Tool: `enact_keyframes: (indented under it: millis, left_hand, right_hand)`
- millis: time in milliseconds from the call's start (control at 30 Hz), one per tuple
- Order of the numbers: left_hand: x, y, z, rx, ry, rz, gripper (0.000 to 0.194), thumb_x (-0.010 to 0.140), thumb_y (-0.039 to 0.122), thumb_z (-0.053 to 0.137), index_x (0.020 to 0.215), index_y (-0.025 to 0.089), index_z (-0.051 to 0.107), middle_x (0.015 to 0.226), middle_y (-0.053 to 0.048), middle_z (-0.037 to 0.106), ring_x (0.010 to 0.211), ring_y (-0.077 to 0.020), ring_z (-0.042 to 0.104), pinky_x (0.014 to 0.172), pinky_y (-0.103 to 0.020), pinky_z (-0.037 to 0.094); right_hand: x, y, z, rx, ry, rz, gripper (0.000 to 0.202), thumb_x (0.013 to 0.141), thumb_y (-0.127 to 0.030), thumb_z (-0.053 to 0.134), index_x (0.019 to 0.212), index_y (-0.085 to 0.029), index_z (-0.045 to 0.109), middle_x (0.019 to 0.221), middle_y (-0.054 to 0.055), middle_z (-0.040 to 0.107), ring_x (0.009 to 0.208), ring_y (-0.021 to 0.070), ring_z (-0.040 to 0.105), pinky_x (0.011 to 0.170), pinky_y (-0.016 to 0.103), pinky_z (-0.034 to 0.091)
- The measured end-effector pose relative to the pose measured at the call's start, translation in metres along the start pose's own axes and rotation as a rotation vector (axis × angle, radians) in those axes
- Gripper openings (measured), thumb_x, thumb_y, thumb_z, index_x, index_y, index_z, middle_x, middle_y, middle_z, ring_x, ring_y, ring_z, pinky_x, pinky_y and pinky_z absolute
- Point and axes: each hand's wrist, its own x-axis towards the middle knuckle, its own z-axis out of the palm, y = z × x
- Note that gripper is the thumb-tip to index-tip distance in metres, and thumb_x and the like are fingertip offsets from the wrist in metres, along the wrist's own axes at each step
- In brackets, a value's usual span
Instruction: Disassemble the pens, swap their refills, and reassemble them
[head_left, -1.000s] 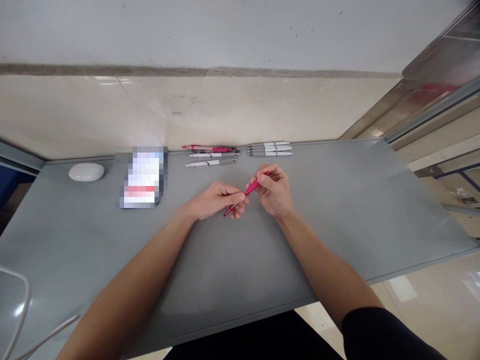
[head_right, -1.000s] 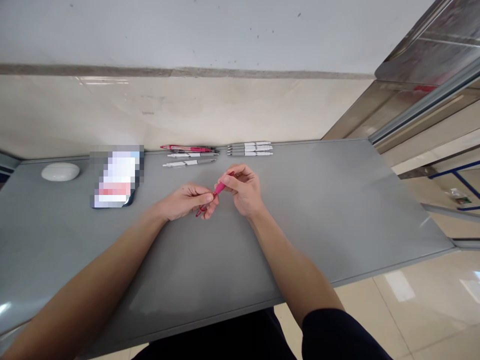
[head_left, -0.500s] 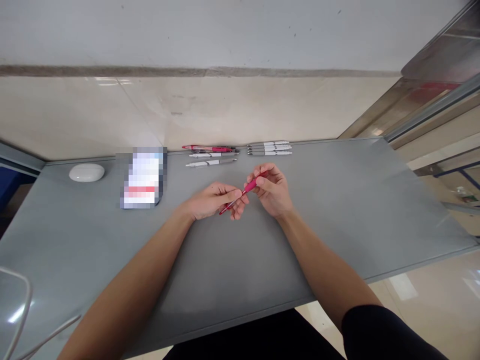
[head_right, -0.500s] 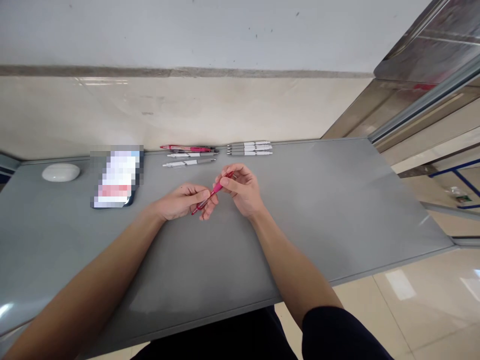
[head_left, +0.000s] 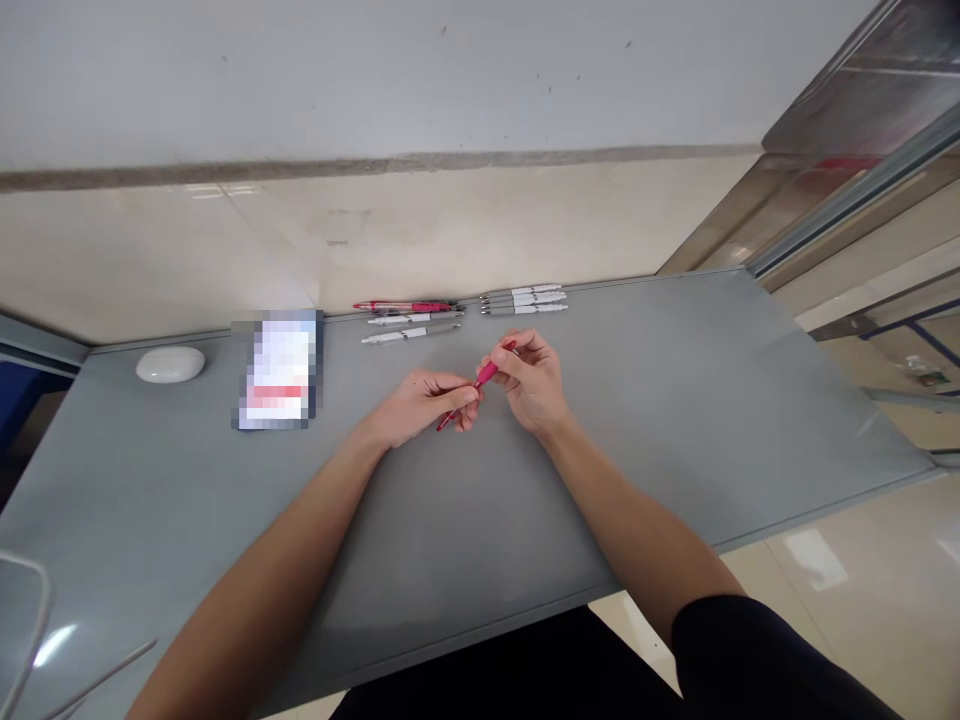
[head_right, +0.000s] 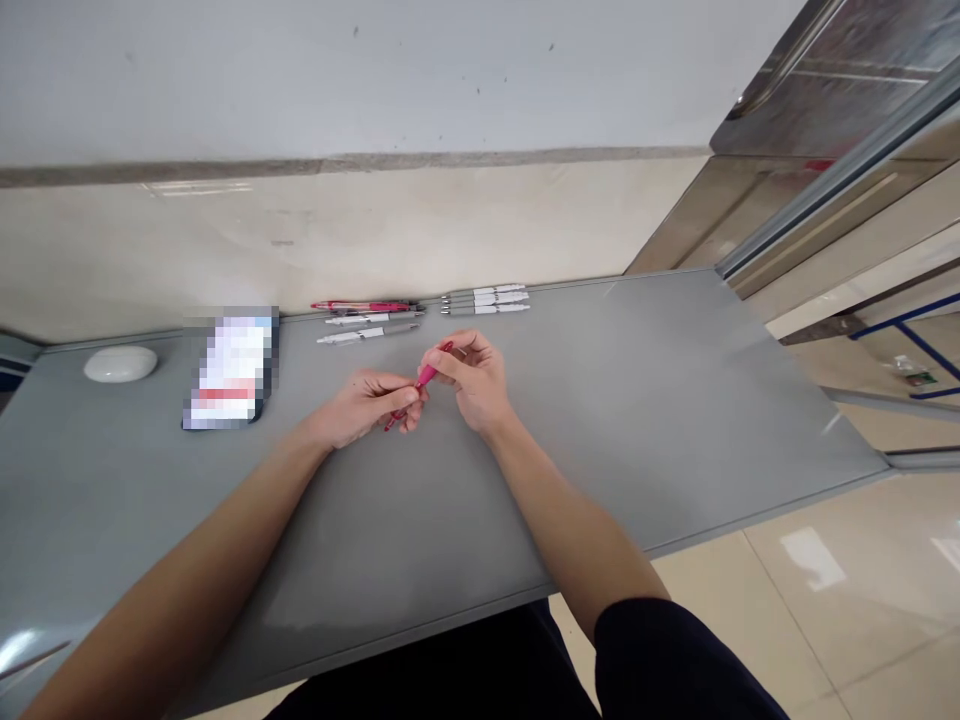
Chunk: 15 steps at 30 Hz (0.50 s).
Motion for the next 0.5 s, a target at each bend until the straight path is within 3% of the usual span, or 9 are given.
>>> enact_keyframes:
  millis: [200,300,500]
  left_hand:
    - [0.005,0.004,0.005,-0.047,0.131,0.021,0.025,0.082,0.041,0.066,0.080,0.016,0.067,0.070,-0.002,0.066,0.060,-0.0127,0.060,0.055,-0.024,0.045]
    - [0.009,0.004,0.006,-0.220,0.258,0.050,0.022,0.079,0.036,0.071,0.087,0.016,0.067,0.072,-0.002,0.067,0.064,-0.0126,0.062,0.063,-0.026,0.050]
    - [0.009,0.010,0.016,-0.513,0.531,0.166,0.021,0.078,0.027,0.074,0.089,0.017,0.059,0.089,-0.006,0.073,0.088,-0.0171,0.070,0.088,-0.034,0.051]
  right_hand:
    - [0.005,-0.007,-0.001,0.027,0.032,0.026,0.019,0.071,-0.031,0.075,0.086,-0.024,0.065,0.081,-0.003,0.065,0.080,0.0116,0.064,0.072,0.028,0.057]
    - [0.008,-0.012,-0.003,0.021,0.062,0.041,0.022,0.074,-0.039,0.071,0.090,-0.025,0.065,0.087,-0.002,0.063,0.086,0.0133,0.063,0.075,0.032,0.059]
    - [0.008,-0.010,-0.005,-0.182,0.078,0.020,0.025,0.074,-0.045,0.069,0.085,-0.023,0.065,0.078,-0.001,0.060,0.078,0.0135,0.060,0.068,0.031,0.059]
